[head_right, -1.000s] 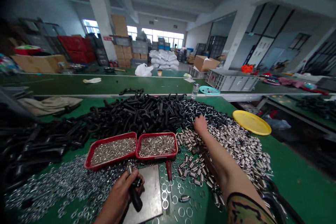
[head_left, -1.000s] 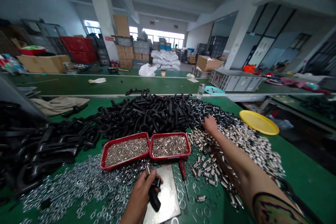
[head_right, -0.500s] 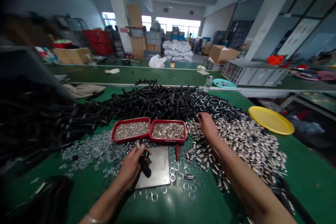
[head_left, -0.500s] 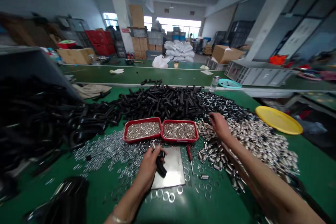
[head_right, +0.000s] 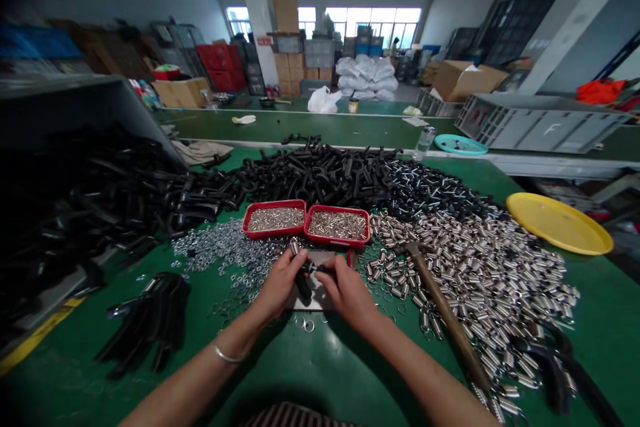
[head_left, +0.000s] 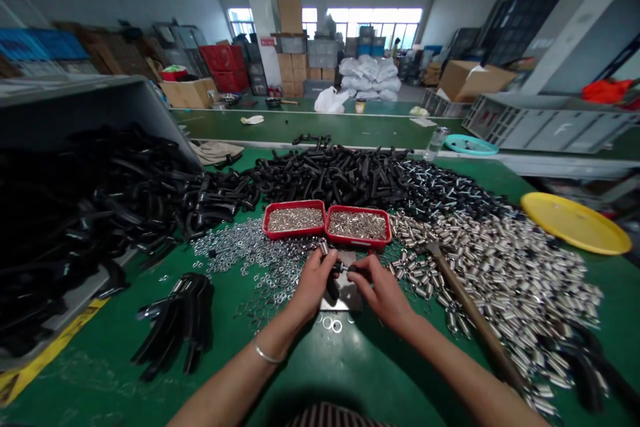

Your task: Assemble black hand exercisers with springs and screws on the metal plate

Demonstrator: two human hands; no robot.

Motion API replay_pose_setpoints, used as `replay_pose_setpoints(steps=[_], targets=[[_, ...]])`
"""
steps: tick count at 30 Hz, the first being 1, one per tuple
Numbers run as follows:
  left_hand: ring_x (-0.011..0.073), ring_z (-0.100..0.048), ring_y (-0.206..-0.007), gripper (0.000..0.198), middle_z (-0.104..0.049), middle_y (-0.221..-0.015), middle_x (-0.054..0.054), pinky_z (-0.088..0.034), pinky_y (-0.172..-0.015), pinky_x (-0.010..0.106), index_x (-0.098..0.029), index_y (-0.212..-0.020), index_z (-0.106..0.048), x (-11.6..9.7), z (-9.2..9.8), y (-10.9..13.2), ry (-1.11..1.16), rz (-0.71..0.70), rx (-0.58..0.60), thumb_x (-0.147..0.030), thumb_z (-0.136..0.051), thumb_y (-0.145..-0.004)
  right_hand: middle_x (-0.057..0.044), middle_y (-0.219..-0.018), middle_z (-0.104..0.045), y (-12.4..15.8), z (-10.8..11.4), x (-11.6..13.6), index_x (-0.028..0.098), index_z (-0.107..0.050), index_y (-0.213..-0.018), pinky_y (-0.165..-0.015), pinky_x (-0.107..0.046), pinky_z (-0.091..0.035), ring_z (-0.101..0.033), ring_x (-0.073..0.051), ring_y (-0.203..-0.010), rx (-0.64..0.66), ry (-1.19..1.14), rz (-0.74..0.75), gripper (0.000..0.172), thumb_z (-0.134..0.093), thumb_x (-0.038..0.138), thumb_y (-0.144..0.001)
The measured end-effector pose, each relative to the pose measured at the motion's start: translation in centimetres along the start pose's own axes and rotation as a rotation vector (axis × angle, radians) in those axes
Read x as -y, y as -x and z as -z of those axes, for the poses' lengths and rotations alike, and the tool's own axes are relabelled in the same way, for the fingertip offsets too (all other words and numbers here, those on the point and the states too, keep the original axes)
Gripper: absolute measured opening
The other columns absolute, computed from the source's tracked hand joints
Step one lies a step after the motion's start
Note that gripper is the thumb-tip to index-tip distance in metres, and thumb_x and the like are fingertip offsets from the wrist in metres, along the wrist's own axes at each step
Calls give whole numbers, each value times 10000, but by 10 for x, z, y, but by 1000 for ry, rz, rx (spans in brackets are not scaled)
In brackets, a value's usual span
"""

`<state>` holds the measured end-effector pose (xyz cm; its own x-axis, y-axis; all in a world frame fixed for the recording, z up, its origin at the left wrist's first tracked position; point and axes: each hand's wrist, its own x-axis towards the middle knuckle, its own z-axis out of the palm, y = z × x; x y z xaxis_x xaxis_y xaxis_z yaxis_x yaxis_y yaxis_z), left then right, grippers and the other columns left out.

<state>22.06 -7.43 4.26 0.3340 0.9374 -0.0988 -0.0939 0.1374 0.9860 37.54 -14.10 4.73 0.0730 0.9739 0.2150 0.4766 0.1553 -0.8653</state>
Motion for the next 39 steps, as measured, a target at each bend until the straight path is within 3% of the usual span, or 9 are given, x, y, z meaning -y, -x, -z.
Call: replay_pose_setpoints(steps=[3,7,11,14,20,25,30,35,39], targets=[[144,-586,-754,377,-622,-856,8,-476,-704,258,-184,-971,-594,-4,1,4,-42,-5,40,-554,-549,-915,-6,-797,-655,3,-4,1,237,-499,-950,-640,-310,-481,-606,-173,-652,-33,-145,-84,175,-522,409,-971],[163,-589,-856,318,-633,-914,13,-460,-798,284,-193,-1012,-590,-6,4,4,-164,-89,88,-493,-503,-954,-38,-886,-661,2,-8,3,228,-554,-931,-743,-322,-488,-621,-195,-819,-9,-118,20,236,-649,439,-886],[173,-567,-849,252,-609,-881,11,-428,-801,301,-198,-941,-555,0,9,-2,-407,-227,24,-436,-474,-970,25,-690,-614,-6,-17,-2,242,-462,-897,-445,-234,-379,-485,-121,-491,129,-451,-292,366,-503,604,-930],[181,-560,-805,243,-594,-842,16,-420,-771,310,-200,-902,-534,3,15,-6,-543,-292,-1,-423,-465,-971,35,-662,-611,-9,-22,-6,228,-467,-859,-414,-203,-326,-462,-93,-460,190,-457,-325,437,-609,641,-854],[199,-591,-867,236,-632,-912,49,-441,-835,330,-199,-932,-574,2,31,-6,-618,-441,217,-406,-468,-973,25,-486,-522,-7,-16,-4,199,-540,-859,-366,-243,-293,-360,-111,-324,615,-508,-501,740,-74,771,-921],[198,-589,-848,249,-619,-887,43,-464,-819,337,-199,-950,-560,6,29,-7,-530,-292,123,-405,-428,-998,-102,-897,-688,-7,-13,-5,196,-579,-965,-613,-288,-454,-627,-196,-737,277,59,-143,515,-469,695,-903],[209,-558,-1051,207,-590,-1066,81,-432,-985,367,-199,-1010,-558,5,24,-3,-574,-511,215,-358,-425,-1008,-27,-568,-605,-3,-19,-12,178,-581,-870,-440,-265,-362,-456,-138,-396,596,-259,-307,728,-45,658,-984],[214,-564,-923,218,-587,-948,69,-466,-892,389,-194,-965,-526,12,21,0,-602,-366,65,-359,-392,-1016,-36,-750,-660,-1,-16,-13,198,-581,-932,-501,-235,-364,-525,-128,-540,323,-221,-265,450,-552,645,-888],[211,-550,-982,201,-574,-1014,84,-452,-934,380,-194,-974,-527,10,19,5,-648,-511,175,-348,-404,-1013,-12,-531,-570,2,-13,-13,175,-603,-870,-408,-256,-322,-388,-121,-367,606,-382,-385,742,-95,707,-966]])
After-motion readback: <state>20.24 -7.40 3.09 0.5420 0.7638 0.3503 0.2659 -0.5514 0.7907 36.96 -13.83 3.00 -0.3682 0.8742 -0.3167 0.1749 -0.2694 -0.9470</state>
